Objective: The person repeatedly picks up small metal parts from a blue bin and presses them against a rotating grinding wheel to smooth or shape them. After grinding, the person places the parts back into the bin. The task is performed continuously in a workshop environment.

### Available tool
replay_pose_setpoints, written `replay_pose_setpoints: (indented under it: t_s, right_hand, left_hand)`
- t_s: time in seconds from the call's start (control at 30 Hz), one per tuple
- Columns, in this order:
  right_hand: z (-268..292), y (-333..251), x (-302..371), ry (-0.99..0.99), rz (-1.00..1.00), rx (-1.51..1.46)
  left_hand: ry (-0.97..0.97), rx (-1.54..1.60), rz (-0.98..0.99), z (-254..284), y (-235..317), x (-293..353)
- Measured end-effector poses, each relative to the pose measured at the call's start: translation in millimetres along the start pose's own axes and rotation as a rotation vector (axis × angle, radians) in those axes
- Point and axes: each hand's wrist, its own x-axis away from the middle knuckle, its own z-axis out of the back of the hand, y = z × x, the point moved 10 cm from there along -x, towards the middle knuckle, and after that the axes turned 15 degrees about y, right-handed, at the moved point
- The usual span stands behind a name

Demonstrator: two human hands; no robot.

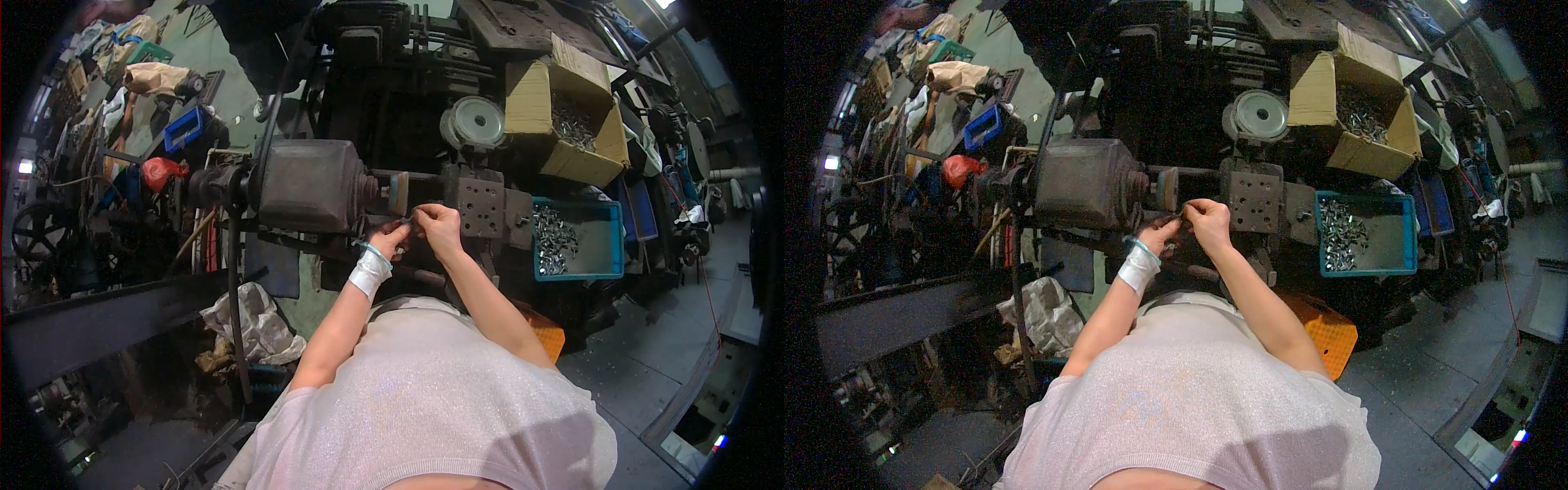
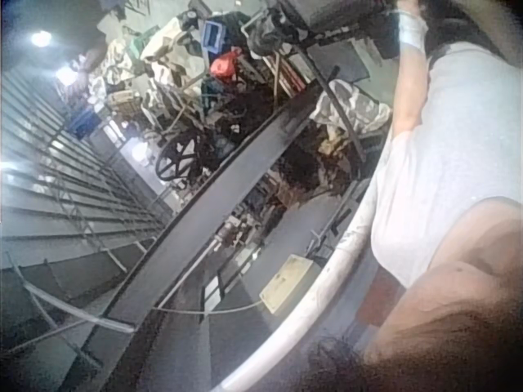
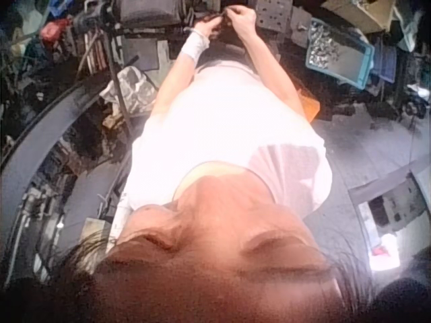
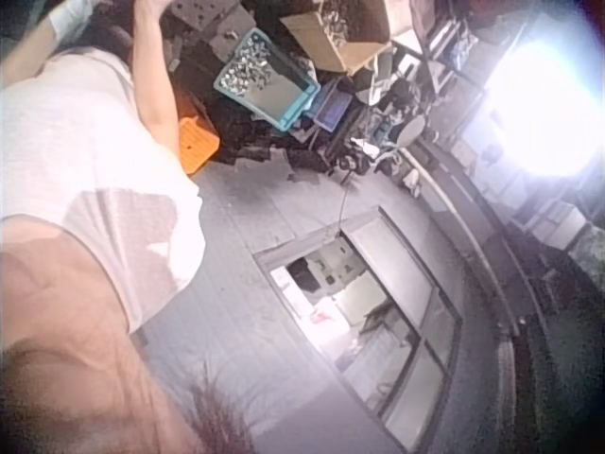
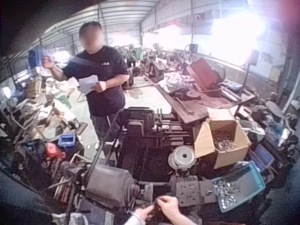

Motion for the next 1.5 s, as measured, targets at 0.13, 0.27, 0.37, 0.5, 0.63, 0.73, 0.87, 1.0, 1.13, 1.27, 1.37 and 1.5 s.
replay_pose_setpoints:
  t_s: [0.13,0.27,0.37,0.5,0.63,0.73,0.87,1.0,1.13,1.27,1.37,1.5]
  right_hand:
    - [-4,7,-8,0.021,0.058,-0.025]
    - [-6,9,-7,0.041,0.032,-0.068]
    - [-6,10,-8,0.047,0.032,-0.065]
    - [-7,11,-9,0.072,0.014,-0.095]
    - [-3,10,-3,0.020,-0.060,-0.165]
    - [2,1,12,-0.082,-0.324,-0.546]
    - [-2,-35,41,-0.327,-0.581,-0.776]
    - [-6,-37,47,-0.357,-0.025,-0.153]
    - [-13,-41,56,-0.374,0.207,0.225]
    - [-8,-41,53,-0.371,0.180,0.118]
    - [2,-23,45,-0.258,-0.163,-0.136]
    - [-1,-11,44,-0.312,-0.182,-0.123]
  left_hand:
    - [0.029,0.015,-0.034,2,1,-8]
    - [0.068,0.089,-0.125,2,6,-9]
    - [0.090,0.090,-0.158,3,12,-6]
    - [0.087,0.082,-0.124,0,14,-2]
    - [0.013,0.022,-0.040,-5,6,7]
    - [-0.197,0.337,0.183,-17,-1,27]
    - [-0.247,0.450,0.291,-19,1,38]
    - [-0.207,0.358,0.163,-16,7,40]
    - [-0.136,0.228,0.071,-8,4,37]
    - [-0.256,0.240,0.095,-15,12,49]
    - [-0.335,0.274,0.125,-18,14,55]
    - [-0.325,0.203,0.087,-14,9,50]
